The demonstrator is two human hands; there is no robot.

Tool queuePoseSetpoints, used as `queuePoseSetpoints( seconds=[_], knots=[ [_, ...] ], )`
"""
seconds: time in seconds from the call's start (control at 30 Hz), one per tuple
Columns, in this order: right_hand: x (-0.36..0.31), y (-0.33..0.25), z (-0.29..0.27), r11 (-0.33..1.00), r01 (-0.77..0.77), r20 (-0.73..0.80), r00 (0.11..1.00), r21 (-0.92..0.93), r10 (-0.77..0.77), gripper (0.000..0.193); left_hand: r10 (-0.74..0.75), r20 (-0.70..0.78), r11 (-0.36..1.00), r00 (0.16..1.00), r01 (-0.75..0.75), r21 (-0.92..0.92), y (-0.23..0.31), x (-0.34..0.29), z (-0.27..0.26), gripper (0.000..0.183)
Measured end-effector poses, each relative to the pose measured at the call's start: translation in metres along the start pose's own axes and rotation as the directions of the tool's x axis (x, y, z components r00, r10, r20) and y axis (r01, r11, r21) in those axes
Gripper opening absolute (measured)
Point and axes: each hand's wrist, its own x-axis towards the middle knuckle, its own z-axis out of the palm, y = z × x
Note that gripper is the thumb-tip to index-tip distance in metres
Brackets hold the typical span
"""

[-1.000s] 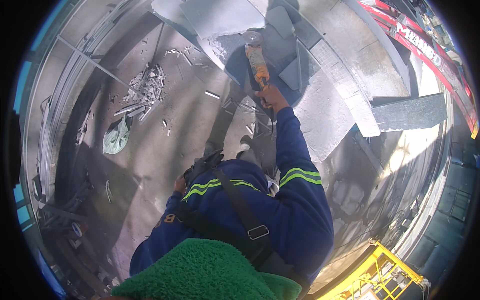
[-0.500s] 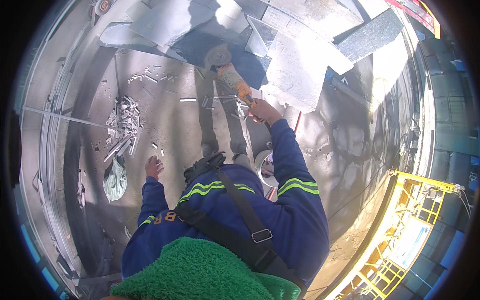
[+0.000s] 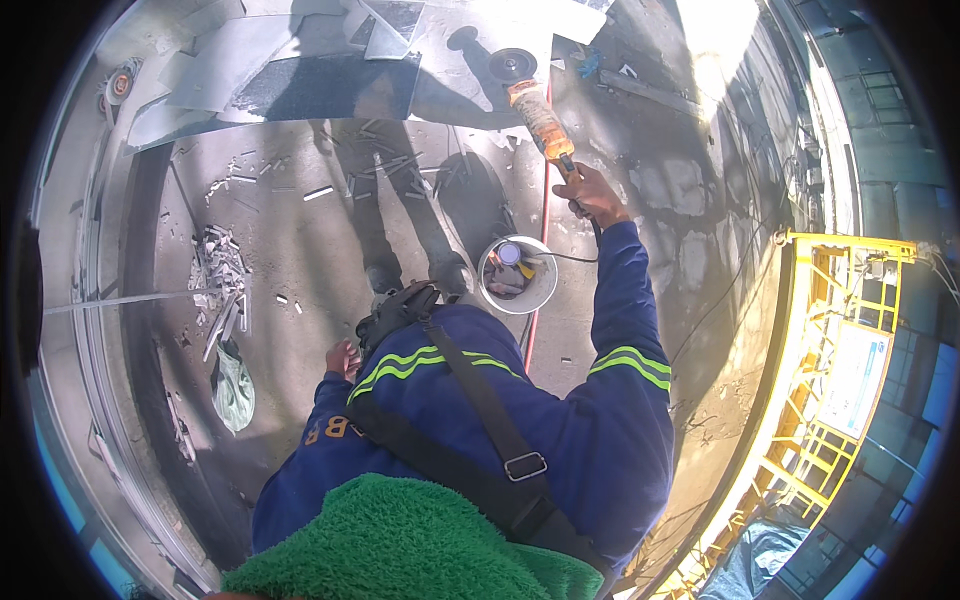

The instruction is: The person uses an angle grinder to cut a metal sheet on the floor, then walks to a workbench and handles a caulking gun, removing its cap and preparing it for use.

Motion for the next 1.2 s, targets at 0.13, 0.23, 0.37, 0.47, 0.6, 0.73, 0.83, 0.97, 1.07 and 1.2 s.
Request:
queuePoseSetpoints(
  seconds=[0.13, 0.23, 0.37, 0.47, 0.6, 0.73, 0.83, 0.97, 1.07, 1.2],
  knots=[
    [-0.098, 0.034, -0.112, 0.999, -0.008, -0.268, 0.964, -0.041, -0.003, 0.057, 0.017, -0.03, 0.979, 0.999, -0.011, 0.204, 0.015, 0.004, 0.032, 0.034],
    [-0.187, 0.055, -0.185, 0.998, -0.055, -0.536, 0.844, -0.043, 0.023, 0.062, 0.075, 0.074, 0.974, 0.994, -0.089, 0.208, 0.059, 0.007, 0.054, 0.034],
    [-0.315, 0.076, -0.247, 0.991, -0.129, -0.775, 0.63, -0.033, 0.056, 0.047, 0.188, 0.168, 0.898, 0.968, -0.239, 0.369, 0.133, 0.009, 0.104, 0.053],
    [-0.418, 0.088, -0.249, 0.977, -0.187, -0.859, 0.479, 0.102, 0.182, 0.034, 0.34, 0.191, 0.841, 0.921, -0.389, 0.377, 0.174, 0.009, 0.152, 0.041],
    [-0.527, 0.109, -0.191, 0.931, -0.264, -0.903, 0.283, 0.252, 0.324, 0.033, 0.299, 0.388, 0.735, 0.872, -0.47, 0.489, 0.209, 0.013, 0.208, 0.045],
    [-0.6, 0.122, -0.072, 0.894, -0.119, -0.871, 0.201, 0.433, 0.449, 0.031, 0.19, 0.514, 0.597, 0.837, -0.514, 0.616, 0.225, 0.015, 0.26, 0.045],
    [-0.622, 0.121, 0.039, 0.826, 0.03, -0.812, 0.208, 0.562, 0.545, 0.036, 0.123, 0.575, 0.508, 0.809, -0.549, 0.664, 0.233, 0.012, 0.281, 0.047],
    [-0.621, 0.113, 0.18, 0.731, 0.179, -0.752, 0.216, 0.658, 0.623, 0.031, 0.101, 0.696, 0.395, 0.711, -0.671, 0.628, 0.242, 0.013, 0.282, 0.05],
    [-0.623, 0.104, 0.272, 0.689, 0.227, -0.724, 0.267, 0.688, 0.635, 0.028, 0.135, 0.777, 0.322, 0.615, -0.769, 0.553, 0.241, 0.027, 0.263, 0.048],
    [-0.647, 0.082, 0.385, 0.644, 0.219, -0.68, 0.234, 0.733, 0.695, 0.029, 0.106, 0.761, 0.249, 0.64, -0.758, 0.603, 0.219, 0.061, 0.182, 0.06]
  ],
)
